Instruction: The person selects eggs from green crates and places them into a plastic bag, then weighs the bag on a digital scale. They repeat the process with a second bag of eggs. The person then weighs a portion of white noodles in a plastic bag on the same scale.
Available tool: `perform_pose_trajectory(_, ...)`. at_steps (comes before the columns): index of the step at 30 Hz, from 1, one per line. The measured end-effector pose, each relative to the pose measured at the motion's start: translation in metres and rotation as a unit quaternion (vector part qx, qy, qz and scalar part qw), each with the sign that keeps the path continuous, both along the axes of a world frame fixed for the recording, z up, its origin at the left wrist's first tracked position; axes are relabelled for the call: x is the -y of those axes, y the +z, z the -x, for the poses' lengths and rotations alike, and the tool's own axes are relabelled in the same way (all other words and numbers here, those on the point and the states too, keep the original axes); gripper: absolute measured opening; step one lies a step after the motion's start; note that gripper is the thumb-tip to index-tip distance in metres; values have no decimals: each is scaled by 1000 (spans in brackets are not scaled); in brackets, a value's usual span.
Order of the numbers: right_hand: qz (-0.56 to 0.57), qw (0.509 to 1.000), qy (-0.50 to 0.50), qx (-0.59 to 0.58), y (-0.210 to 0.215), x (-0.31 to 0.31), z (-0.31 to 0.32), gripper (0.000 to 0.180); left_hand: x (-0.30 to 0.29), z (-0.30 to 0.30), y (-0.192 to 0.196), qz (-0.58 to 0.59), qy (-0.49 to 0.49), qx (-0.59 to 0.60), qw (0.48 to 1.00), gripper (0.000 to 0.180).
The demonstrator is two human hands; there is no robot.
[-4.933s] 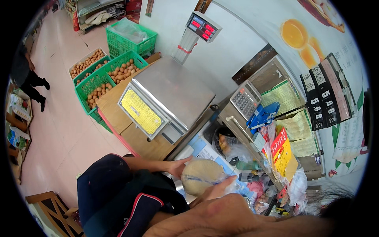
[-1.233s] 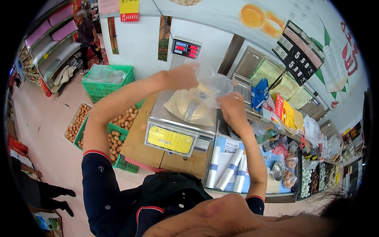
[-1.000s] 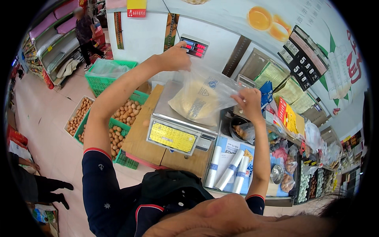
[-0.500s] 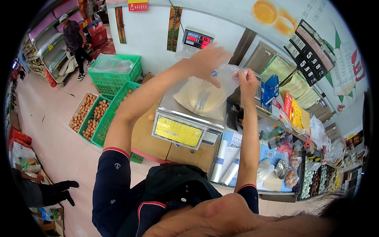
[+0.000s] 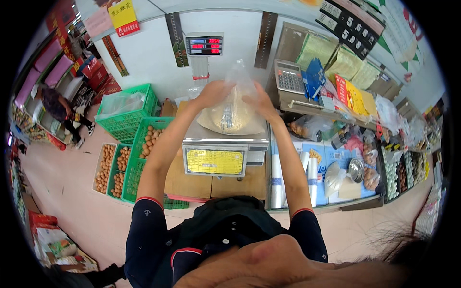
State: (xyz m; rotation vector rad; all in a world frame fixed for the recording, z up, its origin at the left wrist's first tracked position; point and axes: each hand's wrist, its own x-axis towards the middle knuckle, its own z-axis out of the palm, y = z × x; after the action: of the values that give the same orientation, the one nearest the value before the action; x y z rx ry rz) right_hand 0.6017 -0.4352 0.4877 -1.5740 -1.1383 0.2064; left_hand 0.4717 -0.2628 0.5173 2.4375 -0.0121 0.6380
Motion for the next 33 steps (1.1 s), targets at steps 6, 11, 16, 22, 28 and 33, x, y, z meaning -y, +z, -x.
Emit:
perform_pose_trajectory(6,45,972,-197,121,-9,-17,56,83,-7,-3,-12,-11,47,2,999,32)
perform_pose_trajectory(11,-59,947,-205,241,-22,-1,148,81,-31,-1,-33,69,58,3,996,30)
perform_pose_trajectory(16,-51,948,-181,257,-47,0,178,75,-41,-15,-30,162,71,-4,984,30)
perform_pose_trajectory(22,-94,967,-134,197,-74,22,194,59,-46,-35,-26,233,100,-42,966,36)
perform_pose_trajectory(28,-109,970,-124,180,-85,32,202,48,-51,-39,-28,222,126,-38,966,37)
perform_pose_trajectory(33,-86,976,-98,176,-90,36,201,45,-49,-39,-30,208,117,-16,971,32)
